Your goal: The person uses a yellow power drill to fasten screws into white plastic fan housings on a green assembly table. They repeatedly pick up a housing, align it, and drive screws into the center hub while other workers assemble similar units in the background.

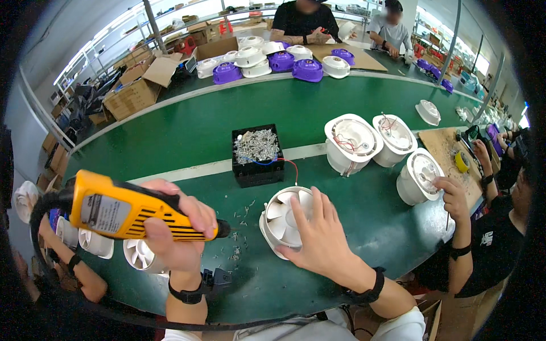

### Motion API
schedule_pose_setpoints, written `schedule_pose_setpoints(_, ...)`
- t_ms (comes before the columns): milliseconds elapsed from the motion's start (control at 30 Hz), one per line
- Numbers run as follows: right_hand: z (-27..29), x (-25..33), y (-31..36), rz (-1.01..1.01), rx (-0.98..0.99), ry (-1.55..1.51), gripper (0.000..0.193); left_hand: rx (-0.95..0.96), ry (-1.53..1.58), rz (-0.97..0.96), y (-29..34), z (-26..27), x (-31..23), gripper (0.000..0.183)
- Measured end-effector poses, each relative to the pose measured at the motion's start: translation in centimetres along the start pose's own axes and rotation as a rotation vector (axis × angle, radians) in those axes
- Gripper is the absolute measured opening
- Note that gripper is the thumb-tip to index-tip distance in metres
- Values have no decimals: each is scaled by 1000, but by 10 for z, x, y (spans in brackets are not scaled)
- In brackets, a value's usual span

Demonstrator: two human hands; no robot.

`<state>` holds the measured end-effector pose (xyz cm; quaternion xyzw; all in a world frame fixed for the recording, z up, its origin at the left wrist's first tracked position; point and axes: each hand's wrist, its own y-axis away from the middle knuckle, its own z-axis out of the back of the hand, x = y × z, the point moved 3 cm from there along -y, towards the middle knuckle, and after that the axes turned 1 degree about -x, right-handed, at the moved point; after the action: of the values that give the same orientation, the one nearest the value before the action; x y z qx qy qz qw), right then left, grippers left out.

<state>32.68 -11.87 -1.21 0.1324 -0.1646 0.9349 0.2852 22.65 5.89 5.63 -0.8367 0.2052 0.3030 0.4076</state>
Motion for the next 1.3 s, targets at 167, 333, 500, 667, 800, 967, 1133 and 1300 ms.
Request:
schedule_pose_setpoints(167,20,-13,-7,244,197,52,97,6,-45,96,4,-1,15,54)
schedule_pose_setpoints(333,-1,-6,2,79,-20,-148,97,83,-203,136,10,-10,21,60)
schedule_pose_setpoints(500,-3,-9,-3,91,-65,-196,95,126,-322,159,13,-13,25,64)
schedule_pose_setpoints(667,-6,-11,-2,77,-62,-200,95,129,-274,155,17,-9,31,63)
schedule_pose_setpoints(800,-6,-13,-1,65,-67,-190,95,103,-405,146,14,-20,31,68)
schedule_pose_setpoints(967,-6,-11,-3,66,-60,-194,95,117,-396,167,13,-20,29,67)
schedule_pose_setpoints(1133,-7,-14,-1,52,-44,-176,99,142,-349,203,17,-18,40,63)
schedule_pose_setpoints(1300,9,-15,-3,-66,-51,-498,90,25,-144,143,26,-15,40,54)
